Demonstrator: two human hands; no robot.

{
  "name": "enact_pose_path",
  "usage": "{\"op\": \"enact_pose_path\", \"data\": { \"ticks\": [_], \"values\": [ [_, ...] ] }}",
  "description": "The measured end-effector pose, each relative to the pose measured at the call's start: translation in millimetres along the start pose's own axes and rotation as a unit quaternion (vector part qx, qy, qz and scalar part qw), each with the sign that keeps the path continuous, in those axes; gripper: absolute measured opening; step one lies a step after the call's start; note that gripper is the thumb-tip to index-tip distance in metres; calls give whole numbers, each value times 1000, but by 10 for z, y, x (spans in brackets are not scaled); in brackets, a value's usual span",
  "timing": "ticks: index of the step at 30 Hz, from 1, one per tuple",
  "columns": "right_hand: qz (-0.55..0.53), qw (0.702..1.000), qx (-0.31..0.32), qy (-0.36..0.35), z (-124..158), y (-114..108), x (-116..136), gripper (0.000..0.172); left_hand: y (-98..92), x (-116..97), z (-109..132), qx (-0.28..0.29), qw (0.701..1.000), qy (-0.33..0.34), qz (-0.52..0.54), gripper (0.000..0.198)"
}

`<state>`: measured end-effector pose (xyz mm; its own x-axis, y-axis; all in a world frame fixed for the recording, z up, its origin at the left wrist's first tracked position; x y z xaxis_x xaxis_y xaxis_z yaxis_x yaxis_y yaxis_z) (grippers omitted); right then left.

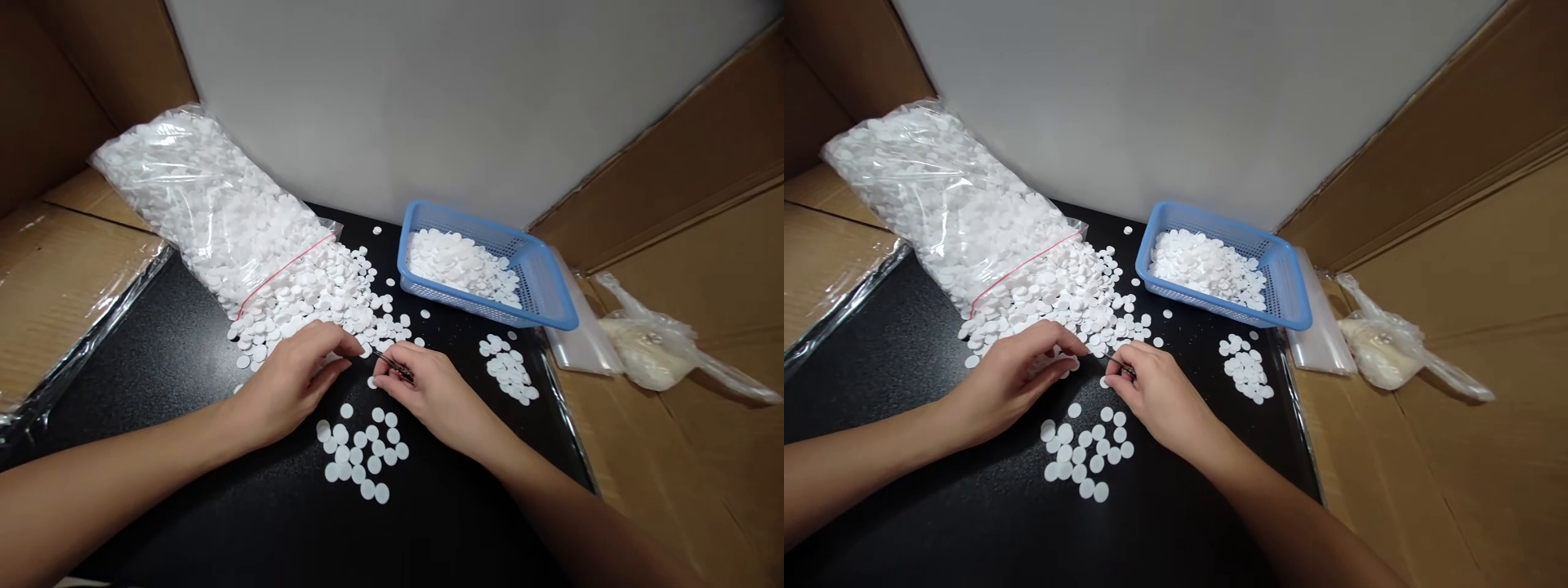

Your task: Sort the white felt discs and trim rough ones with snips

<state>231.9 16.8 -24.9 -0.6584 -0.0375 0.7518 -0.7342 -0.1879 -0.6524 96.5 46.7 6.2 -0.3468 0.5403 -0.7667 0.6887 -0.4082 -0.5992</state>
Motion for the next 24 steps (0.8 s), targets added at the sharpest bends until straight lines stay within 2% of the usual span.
{"op": "enact_pose_path", "data": {
  "ticks": [4, 10, 14, 19, 24],
  "values": [
    [-8, 1000, 5, 8, -10, 30, 6, 12, 71, -88, 36, 21, 999, 38, -11, 16],
    [-108, 993, -32, 29, 27, -6, 20, 10, 100, -86, 48, 37, 999, -10, 20, 18],
    [-35, 997, -69, -14, 41, -122, 68, 14, 22, -43, 29, 6, 1000, -13, 17, 15],
    [12, 999, -5, -35, 58, -6, 51, 14, -143, 52, -27, -38, 999, -6, -30, 21],
    [16, 1000, 9, -20, 57, 21, 32, 10, -156, 50, -60, -17, 998, -7, -66, 17]
  ]
}}
Point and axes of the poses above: each hand's wrist, its own z-axis away from the middle knuckle, its own y-axis out of the palm, x = y × z, the point moved 9 cm from there along -z, towards the middle knuckle, and after that the axes turned 2 degrees about -x, right-handed, at the moved point
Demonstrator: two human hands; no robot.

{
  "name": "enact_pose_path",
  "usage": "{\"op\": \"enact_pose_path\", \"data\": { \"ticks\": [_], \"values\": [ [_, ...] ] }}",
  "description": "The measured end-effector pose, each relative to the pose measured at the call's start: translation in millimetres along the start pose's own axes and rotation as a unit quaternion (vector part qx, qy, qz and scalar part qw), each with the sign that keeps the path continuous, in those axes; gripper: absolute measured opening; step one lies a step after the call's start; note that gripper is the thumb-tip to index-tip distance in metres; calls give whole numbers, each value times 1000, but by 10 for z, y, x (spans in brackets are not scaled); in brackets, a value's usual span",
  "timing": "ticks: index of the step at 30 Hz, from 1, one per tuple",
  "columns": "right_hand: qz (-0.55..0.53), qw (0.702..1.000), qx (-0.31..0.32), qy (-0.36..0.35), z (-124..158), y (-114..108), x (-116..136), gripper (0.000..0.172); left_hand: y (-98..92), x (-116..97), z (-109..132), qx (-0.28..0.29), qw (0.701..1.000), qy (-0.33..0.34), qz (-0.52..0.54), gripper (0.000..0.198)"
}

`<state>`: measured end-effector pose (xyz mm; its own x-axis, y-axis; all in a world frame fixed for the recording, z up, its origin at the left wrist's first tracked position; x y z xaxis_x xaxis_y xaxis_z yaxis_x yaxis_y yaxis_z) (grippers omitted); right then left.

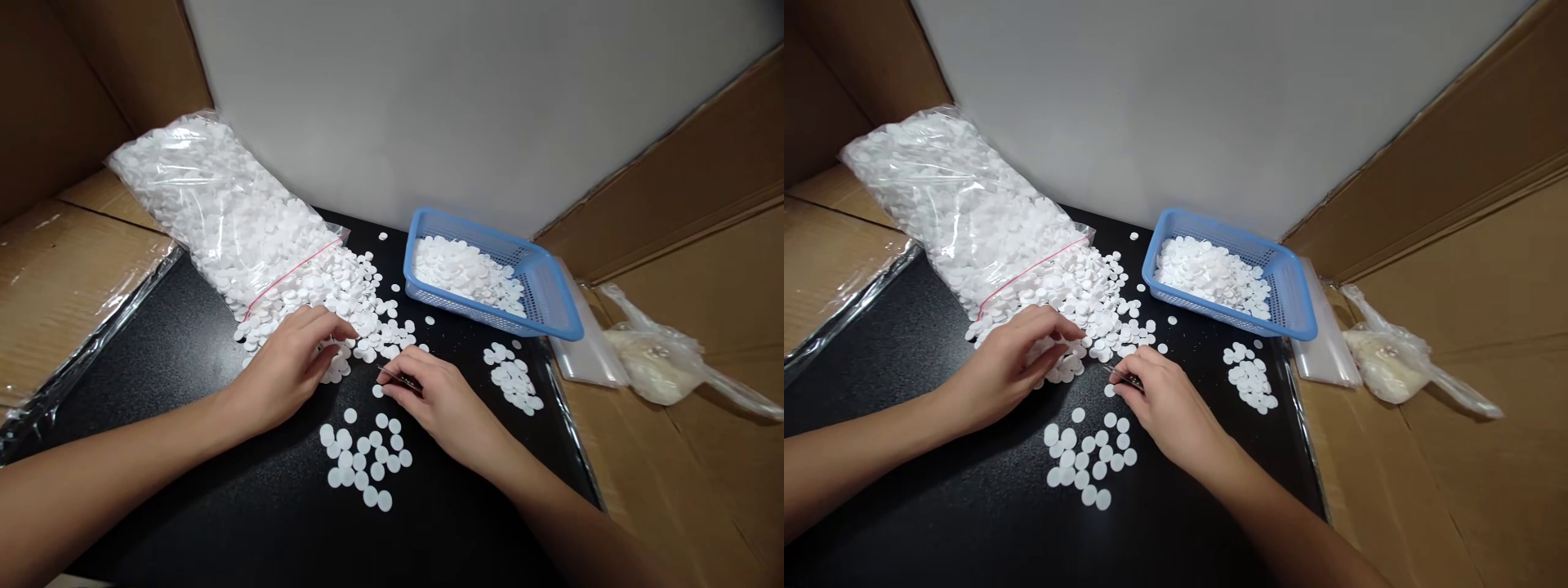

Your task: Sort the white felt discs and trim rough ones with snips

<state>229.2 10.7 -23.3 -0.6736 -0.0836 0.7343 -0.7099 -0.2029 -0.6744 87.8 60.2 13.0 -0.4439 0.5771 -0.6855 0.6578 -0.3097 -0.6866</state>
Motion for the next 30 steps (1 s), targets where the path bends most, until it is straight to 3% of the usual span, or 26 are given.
{"op": "enact_pose_path", "data": {
  "ticks": [6, 10, 12, 16, 19, 22, 26, 30],
  "values": [
    [-3, 1000, 3, 10, -16, 21, -3, 11, 177, -159, 99, 62, 997, 38, 10, 17],
    [-129, 990, -13, 51, 5, 24, 43, 10, 273, -140, 144, 92, 988, -26, 118, 17],
    [-203, 975, -14, 85, 30, 52, 67, 12, 361, -78, 176, 116, 959, -109, 233, 15],
    [-240, 966, -39, 87, 75, 32, 127, 17, 488, 30, 248, 114, 862, -259, 421, 21],
    [-192, 976, -83, 62, 106, -88, 113, 29, 554, 83, 297, 104, 784, -337, 511, 27],
    [-74, 992, -100, 28, 134, -201, 124, 40, 611, 123, 353, 98, 718, -397, 563, 28],
    [45, 995, -74, -57, 169, -198, 269, 43, 643, 149, 386, 93, 681, -422, 591, 29],
    [76, 987, -88, -108, 225, -148, 348, 42, 647, 159, 395, 92, 673, -419, 603, 33]
  ]
}}
Point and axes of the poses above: each hand's wrist, its own z-axis away from the middle knuckle, its own y-axis out of the palm, x = y × z, the point moved 9 cm from there along -z, towards the middle knuckle, and after that the axes turned 2 degrees about -x, right-handed, at the moved point
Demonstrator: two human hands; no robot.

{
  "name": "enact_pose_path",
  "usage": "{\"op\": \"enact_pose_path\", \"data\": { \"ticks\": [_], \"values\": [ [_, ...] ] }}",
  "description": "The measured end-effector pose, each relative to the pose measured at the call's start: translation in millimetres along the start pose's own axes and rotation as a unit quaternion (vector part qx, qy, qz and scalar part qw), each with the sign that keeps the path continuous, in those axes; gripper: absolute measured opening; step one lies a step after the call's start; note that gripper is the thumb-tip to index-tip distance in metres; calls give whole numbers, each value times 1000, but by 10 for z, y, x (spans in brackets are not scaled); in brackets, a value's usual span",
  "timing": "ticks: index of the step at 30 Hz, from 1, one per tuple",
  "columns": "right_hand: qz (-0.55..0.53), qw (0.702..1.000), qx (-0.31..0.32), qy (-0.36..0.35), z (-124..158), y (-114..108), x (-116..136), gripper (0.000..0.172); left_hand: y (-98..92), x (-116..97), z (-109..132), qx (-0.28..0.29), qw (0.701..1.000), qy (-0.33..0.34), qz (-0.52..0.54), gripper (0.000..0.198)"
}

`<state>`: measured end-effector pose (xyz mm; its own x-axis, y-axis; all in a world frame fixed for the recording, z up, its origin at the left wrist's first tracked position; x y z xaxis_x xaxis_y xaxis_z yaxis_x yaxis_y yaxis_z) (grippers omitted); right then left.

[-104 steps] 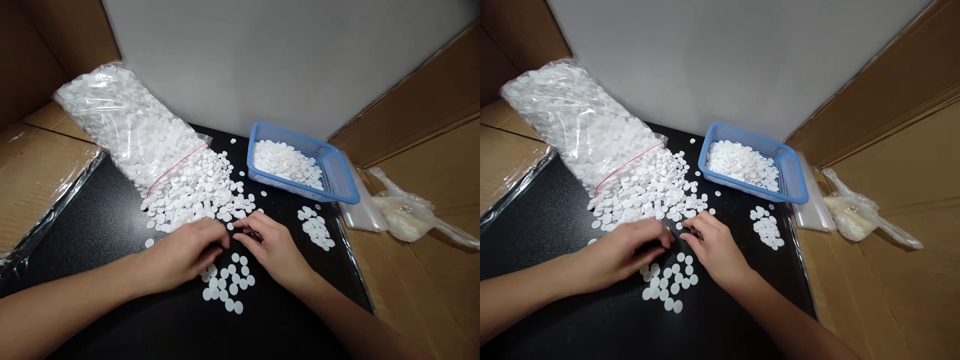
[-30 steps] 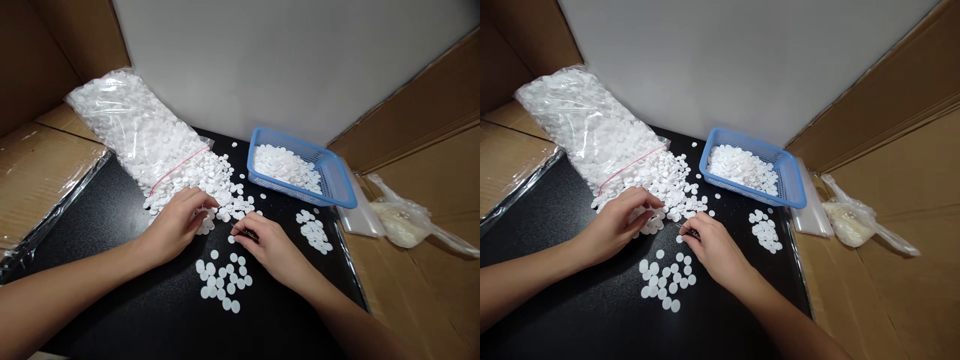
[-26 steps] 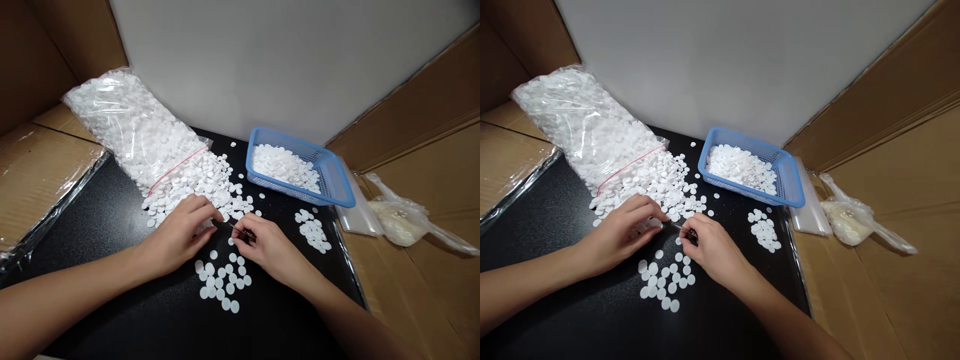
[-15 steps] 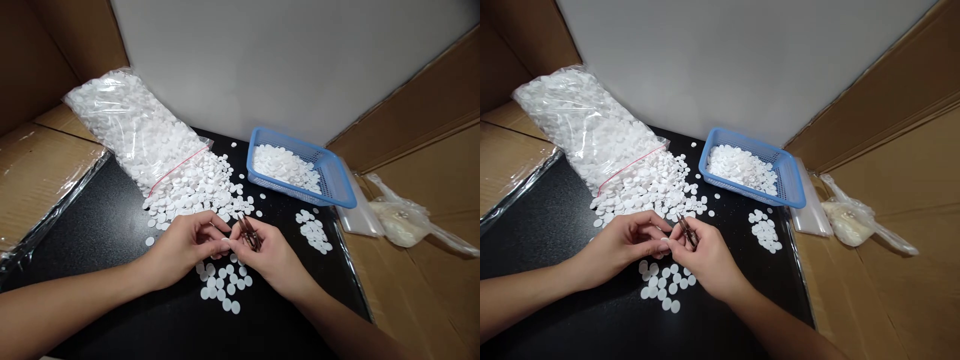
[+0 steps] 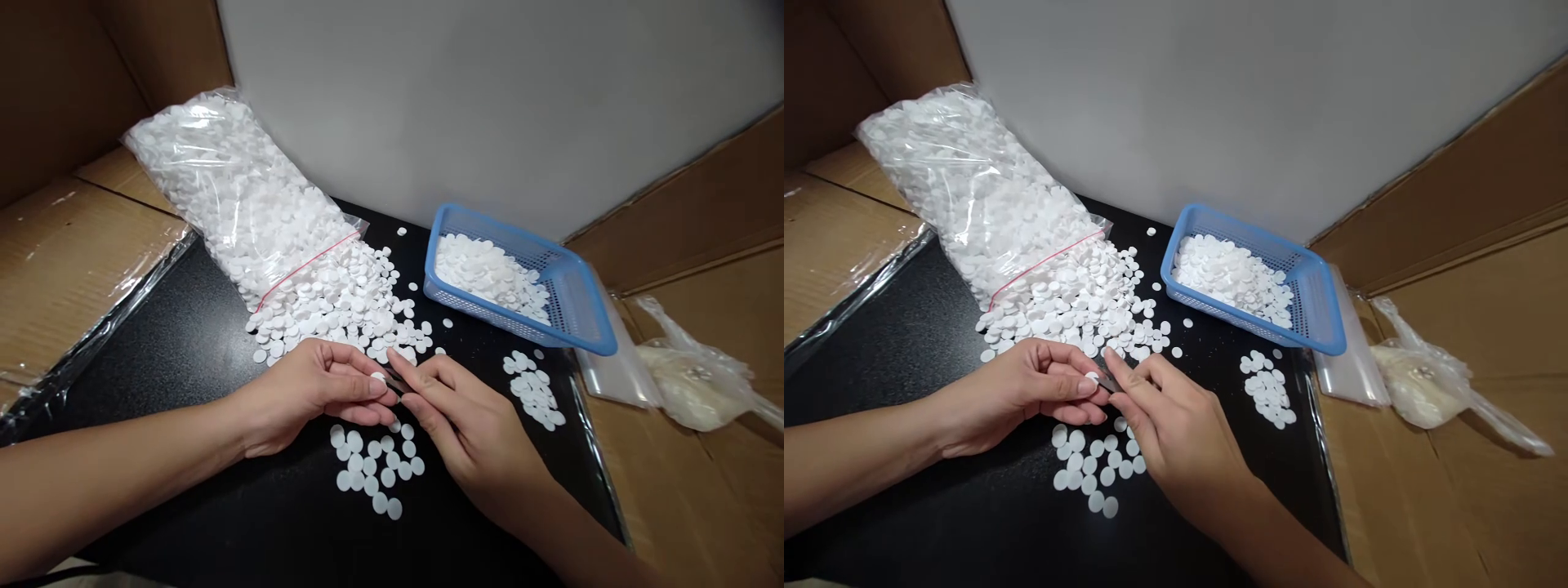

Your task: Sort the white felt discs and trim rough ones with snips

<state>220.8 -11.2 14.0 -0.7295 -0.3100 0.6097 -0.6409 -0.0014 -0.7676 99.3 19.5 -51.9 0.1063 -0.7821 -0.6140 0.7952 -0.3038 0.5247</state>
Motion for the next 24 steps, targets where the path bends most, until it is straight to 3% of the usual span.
{"op": "enact_pose_path", "data": {
  "ticks": [4, 24],
  "values": [
    [14, 998, -43, -33, 31, -22, 54, 39, 24, -16, 6, 13, 1000, 5, -8, 31],
    [71, 986, -59, -140, 37, -89, 238, 36, 95, 3, 29, 53, 994, -15, -91, 7]
  ]
}}
Point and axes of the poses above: each hand's wrist, its own z-axis away from the middle knuckle, its own y-axis out of the palm, x = y × z, the point moved 9 cm from there along -z, towards the middle knuckle, and after that the axes turned 2 degrees about -x, right-handed, at the moved point
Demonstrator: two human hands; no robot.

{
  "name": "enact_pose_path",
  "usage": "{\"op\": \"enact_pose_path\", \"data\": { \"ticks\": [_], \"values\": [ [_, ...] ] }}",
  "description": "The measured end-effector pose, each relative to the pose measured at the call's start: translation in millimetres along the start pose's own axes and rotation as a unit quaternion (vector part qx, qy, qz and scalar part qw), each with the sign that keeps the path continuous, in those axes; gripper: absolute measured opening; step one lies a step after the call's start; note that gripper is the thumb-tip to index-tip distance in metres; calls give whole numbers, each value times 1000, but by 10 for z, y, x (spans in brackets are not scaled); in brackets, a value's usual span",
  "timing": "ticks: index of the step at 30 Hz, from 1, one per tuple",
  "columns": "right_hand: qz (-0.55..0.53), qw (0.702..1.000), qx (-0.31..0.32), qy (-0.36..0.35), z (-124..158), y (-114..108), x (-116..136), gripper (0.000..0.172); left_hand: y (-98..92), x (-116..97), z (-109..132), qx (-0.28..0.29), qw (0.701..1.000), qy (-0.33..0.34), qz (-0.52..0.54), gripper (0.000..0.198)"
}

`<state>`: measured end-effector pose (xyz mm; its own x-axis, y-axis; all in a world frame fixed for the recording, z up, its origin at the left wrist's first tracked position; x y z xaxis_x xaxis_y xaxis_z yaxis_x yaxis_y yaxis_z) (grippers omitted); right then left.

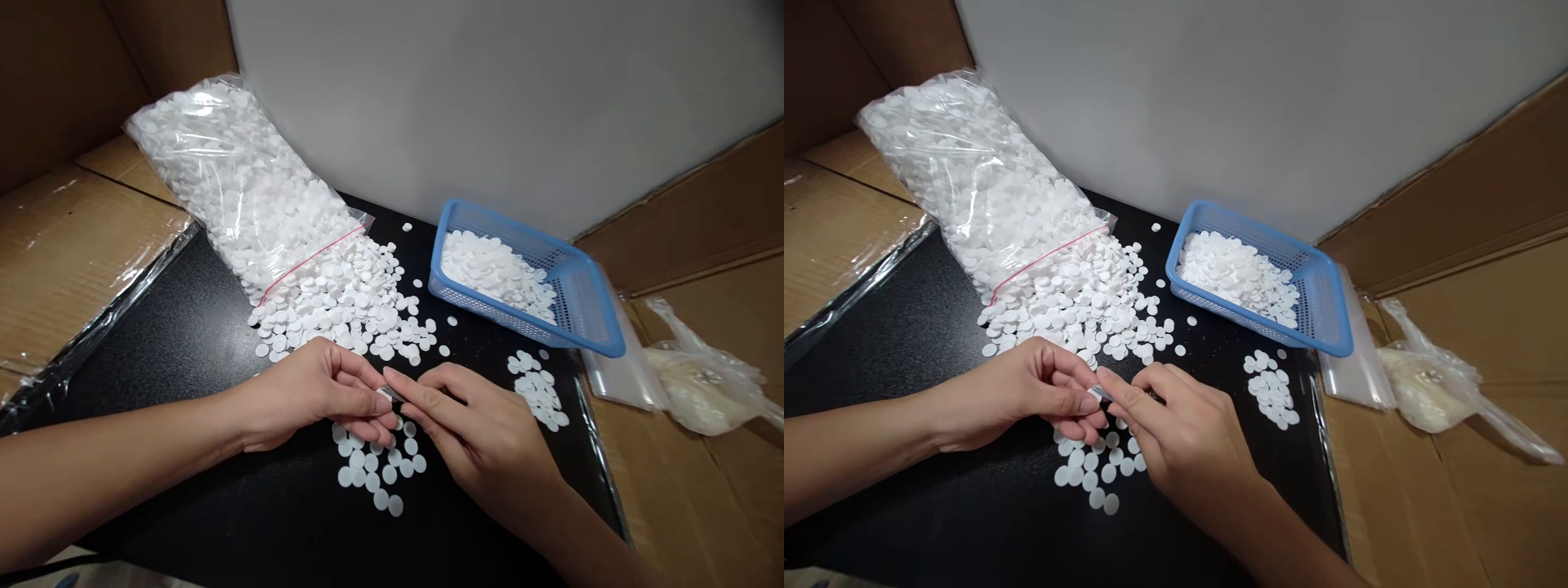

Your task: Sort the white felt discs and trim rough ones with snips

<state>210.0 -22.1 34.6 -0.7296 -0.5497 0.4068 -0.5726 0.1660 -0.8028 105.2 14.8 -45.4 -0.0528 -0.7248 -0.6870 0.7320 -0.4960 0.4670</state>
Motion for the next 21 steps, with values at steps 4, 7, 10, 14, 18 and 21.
{"op": "enact_pose_path", "data": {
  "ticks": [4, 7, 10, 14, 18, 21],
  "values": [
    [6, 1000, 10, -10, -7, -2, 15, 31, 5, 1, 3, 6, 1000, 3, -14, 6],
    [10, 1000, 14, -13, -14, -8, 23, 30, -2, 3, 1, 9, 1000, 7, -20, 5],
    [12, 1000, 16, -16, -20, -18, 28, 29, -3, -3, -5, 14, 1000, 11, -20, 5],
    [15, 1000, 15, -17, -23, -30, 27, 29, 4, -13, -1, 19, 999, 12, -28, 5],
    [14, 1000, 13, -17, -16, -22, 40, 29, 11, -5, 9, 23, 999, 10, -32, 5],
    [2, 1000, 12, 6, -1, 7, 9, 29, -5, 8, -1, 17, 1000, 3, -26, 5]
  ]
}}
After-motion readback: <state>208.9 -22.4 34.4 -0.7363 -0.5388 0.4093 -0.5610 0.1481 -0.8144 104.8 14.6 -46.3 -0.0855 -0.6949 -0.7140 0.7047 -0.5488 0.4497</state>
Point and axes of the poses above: each hand's wrist, its own z-axis away from the middle knuckle, its own y-axis out of the palm, x = y × z, the point moved 9 cm from there along -z, towards the middle knuckle, and after that the axes turned 2 degrees about -x, right-handed, at the moved point
